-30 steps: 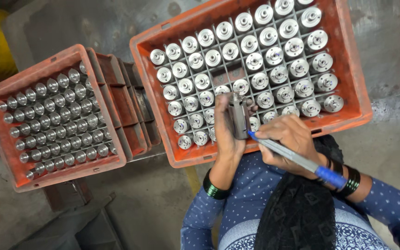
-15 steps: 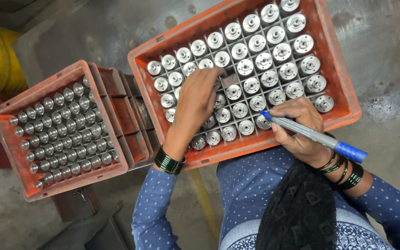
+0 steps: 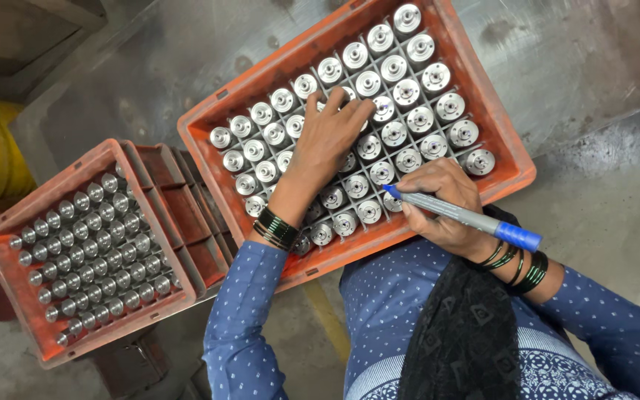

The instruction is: The person repeatedly picks up small cylindrical metal parts from an orange crate, marks each with a blue marker, and returns them to the crate. The process is continuous and repetitive throughout the clip.

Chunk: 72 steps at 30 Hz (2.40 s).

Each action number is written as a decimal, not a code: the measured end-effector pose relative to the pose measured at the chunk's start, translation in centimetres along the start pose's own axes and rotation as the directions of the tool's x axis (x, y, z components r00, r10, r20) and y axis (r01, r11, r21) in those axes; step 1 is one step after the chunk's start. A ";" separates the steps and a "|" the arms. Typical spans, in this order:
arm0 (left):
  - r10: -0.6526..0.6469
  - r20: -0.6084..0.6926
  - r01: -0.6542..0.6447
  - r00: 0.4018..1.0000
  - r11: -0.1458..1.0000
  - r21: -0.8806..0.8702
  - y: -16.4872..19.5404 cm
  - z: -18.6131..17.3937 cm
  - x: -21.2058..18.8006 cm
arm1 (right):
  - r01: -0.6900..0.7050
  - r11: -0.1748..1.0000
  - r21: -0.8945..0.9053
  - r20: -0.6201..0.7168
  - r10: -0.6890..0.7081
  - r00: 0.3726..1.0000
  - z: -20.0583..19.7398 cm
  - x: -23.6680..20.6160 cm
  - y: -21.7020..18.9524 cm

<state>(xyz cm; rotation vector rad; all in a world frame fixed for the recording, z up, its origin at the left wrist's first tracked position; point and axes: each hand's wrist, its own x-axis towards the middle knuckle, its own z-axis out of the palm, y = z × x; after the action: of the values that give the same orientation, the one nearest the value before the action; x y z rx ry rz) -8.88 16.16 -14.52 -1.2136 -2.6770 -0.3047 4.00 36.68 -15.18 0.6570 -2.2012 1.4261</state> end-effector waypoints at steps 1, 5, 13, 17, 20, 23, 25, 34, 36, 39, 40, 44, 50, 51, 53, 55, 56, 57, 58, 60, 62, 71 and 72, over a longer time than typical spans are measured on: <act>0.008 0.011 -0.008 1.000 1.000 0.019 0.3 -0.6 0.1 | 0.004 1.000 0.003 0.003 -0.004 1.000 0.0 0.0 0.1; -0.050 -0.205 0.033 0.977 0.996 -0.087 1.9 -5.0 -1.5 | -0.004 0.999 0.033 0.007 0.004 1.000 -0.2 0.0 0.4; -0.735 0.215 0.100 0.643 -0.197 -0.975 6.6 -5.4 -7.6 | -0.059 0.998 0.025 0.022 0.058 0.998 -0.4 -0.4 0.5; -0.731 0.334 -0.327 0.596 -0.600 -0.730 9.6 1.2 -7.3 | -0.131 0.990 0.049 0.097 0.126 0.987 -0.4 -0.4 -0.3; -0.725 0.337 -0.454 0.600 -0.656 -0.603 10.7 4.0 -7.3 | -0.068 0.997 0.048 0.169 0.059 0.984 0.2 -0.4 -1.3; -0.785 0.396 -0.393 0.476 -0.593 -0.703 10.8 4.5 -7.5 | -0.014 1.000 -0.011 0.214 0.016 0.977 1.0 0.2 -2.1; -0.798 0.401 -0.350 0.450 -0.571 -0.743 10.7 4.1 -7.6 | 0.013 1.000 -0.026 0.190 -0.008 0.982 1.5 1.0 -2.1; -0.802 0.400 -0.252 0.444 -0.540 -0.803 10.9 2.4 -7.2 | 0.140 0.988 -0.065 0.212 -0.124 0.969 2.0 1.2 -2.4; -0.791 0.412 -0.241 0.452 -0.553 -0.797 10.8 2.5 -7.1 | 0.135 0.988 -0.074 0.197 -0.118 0.973 1.8 1.1 -2.1; -0.780 0.381 -0.284 0.497 -0.561 -0.777 10.8 2.8 -7.1 | 0.132 0.987 -0.096 0.164 -0.115 0.980 1.9 1.2 -1.6; -0.782 0.375 -0.303 0.498 -0.562 -0.770 10.8 2.9 -7.2 | 0.136 0.986 -0.092 0.177 -0.119 0.977 2.0 1.1 -1.7; -0.801 0.345 -0.304 0.489 -0.528 -0.793 10.8 3.0 -7.3 | 0.151 0.987 -0.048 0.185 -0.140 0.973 2.2 1.0 -2.2; -0.807 0.421 -0.254 0.413 -0.547 -0.798 10.8 3.2 -7.3 | 0.146 0.986 -0.082 0.169 -0.130 0.977 2.1 1.5 -1.6; -0.809 0.417 -0.274 0.415 -0.548 -0.790 10.8 3.3 -7.2 | 0.146 0.987 -0.073 0.176 -0.131 0.976 2.1 1.4 -1.6; -0.813 0.407 -0.317 0.416 -0.549 -0.773 10.6 3.3 -7.1 | 0.147 0.988 -0.054 0.193 -0.134 0.972 2.3 0.9 -1.7; -0.808 0.353 -0.321 0.472 -0.530 -0.785 10.4 3.0 -6.9 | 0.114 0.993 -0.030 0.176 -0.107 0.978 2.1 0.3 -1.7; -0.802 0.324 -0.322 0.502 -0.521 -0.790 10.1 2.7 -6.7 | 0.099 0.995 -0.020 0.166 -0.094 0.982 1.9 0.1 -1.5; -0.826 0.283 -0.249 0.488 -0.442 -0.862 9.7 2.3 -6.5 | 0.087 0.996 -0.030 0.144 -0.082 0.986 1.6 0.1 -1.1; -0.846 0.241 -0.171 0.476 -0.358 -0.918 9.1 1.7 -6.3 | 0.072 0.997 -0.039 0.125 -0.067 0.990 1.3 0.2 -0.6; -0.858 0.081 0.000 0.507 -0.095 -0.996 7.3 0.2 -6.0 | 0.048 0.997 -0.053 0.096 -0.043 0.995 0.6 0.3 0.3; -0.782 -0.123 0.145 0.611 0.263 -0.954 5.2 -1.3 -5.9 | 0.026 0.998 -0.065 0.078 -0.021 0.997 -0.3 0.2 0.8; -0.339 -0.097 0.255 0.936 0.840 -0.480 0.7 -4.0 -2.5 | -0.021 0.998 -0.057 0.019 0.022 1.000 -0.6 0.2 0.6; -0.304 -0.083 0.236 0.949 0.860 -0.453 0.6 -4.2 -2.1 | -0.024 0.999 -0.048 0.016 0.024 1.000 -0.6 0.3 0.6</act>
<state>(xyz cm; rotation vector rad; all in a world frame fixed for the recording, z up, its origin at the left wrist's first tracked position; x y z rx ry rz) -6.70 13.94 -10.98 -0.8512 -2.7209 -1.0503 3.44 37.43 -15.19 0.6302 -2.2561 1.3797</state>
